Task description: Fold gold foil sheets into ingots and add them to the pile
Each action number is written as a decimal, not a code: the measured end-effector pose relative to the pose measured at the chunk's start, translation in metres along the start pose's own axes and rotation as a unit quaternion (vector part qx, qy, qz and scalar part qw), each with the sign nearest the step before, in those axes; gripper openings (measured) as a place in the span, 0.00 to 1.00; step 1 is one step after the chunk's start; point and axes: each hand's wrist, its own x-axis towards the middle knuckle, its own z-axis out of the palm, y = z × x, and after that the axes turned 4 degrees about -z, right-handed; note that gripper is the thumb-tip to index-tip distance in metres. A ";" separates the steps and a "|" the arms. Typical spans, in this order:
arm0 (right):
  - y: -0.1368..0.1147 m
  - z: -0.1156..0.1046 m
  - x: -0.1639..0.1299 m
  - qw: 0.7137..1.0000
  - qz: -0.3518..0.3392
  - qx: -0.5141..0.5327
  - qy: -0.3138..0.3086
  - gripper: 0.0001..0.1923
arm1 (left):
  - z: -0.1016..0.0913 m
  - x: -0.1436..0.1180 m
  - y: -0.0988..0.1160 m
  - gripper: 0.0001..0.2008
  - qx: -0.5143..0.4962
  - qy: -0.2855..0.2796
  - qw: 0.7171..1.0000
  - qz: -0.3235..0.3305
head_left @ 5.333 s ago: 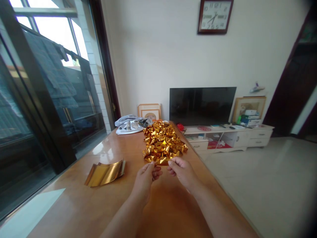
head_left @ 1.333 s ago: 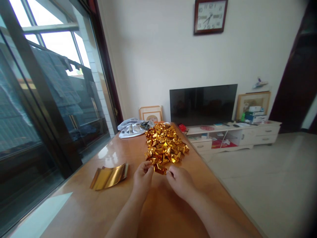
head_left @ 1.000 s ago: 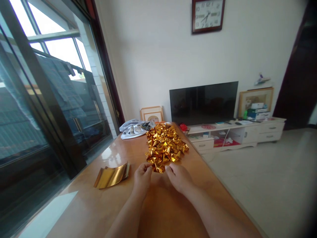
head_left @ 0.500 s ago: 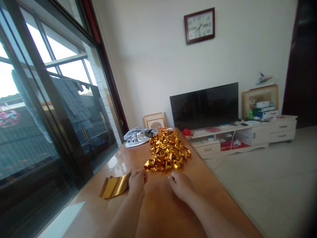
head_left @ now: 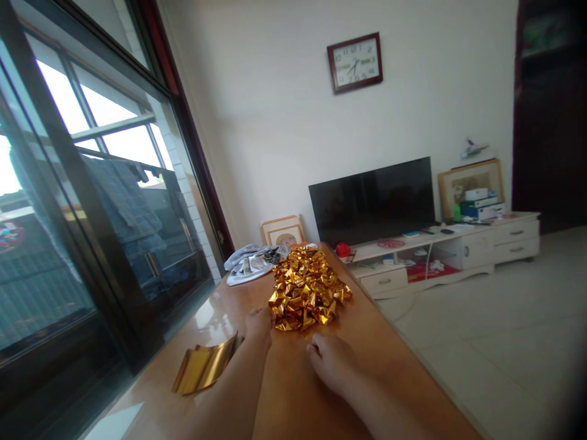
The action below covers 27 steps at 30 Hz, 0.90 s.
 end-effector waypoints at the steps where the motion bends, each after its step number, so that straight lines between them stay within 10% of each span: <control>1: 0.000 0.000 0.001 1.000 -0.001 -0.001 0.001 0.11 | 0.004 0.004 0.001 0.18 0.009 -0.006 1.000 -0.017; 14: 0.001 0.004 0.004 1.000 -0.001 -0.006 0.003 0.11 | 0.023 0.021 0.002 0.18 -0.005 -0.061 0.995 -0.076; 27: -0.002 -0.005 0.001 0.999 -0.022 -0.027 -0.004 0.11 | -0.068 -0.034 0.017 0.18 -0.097 -0.003 0.995 -0.004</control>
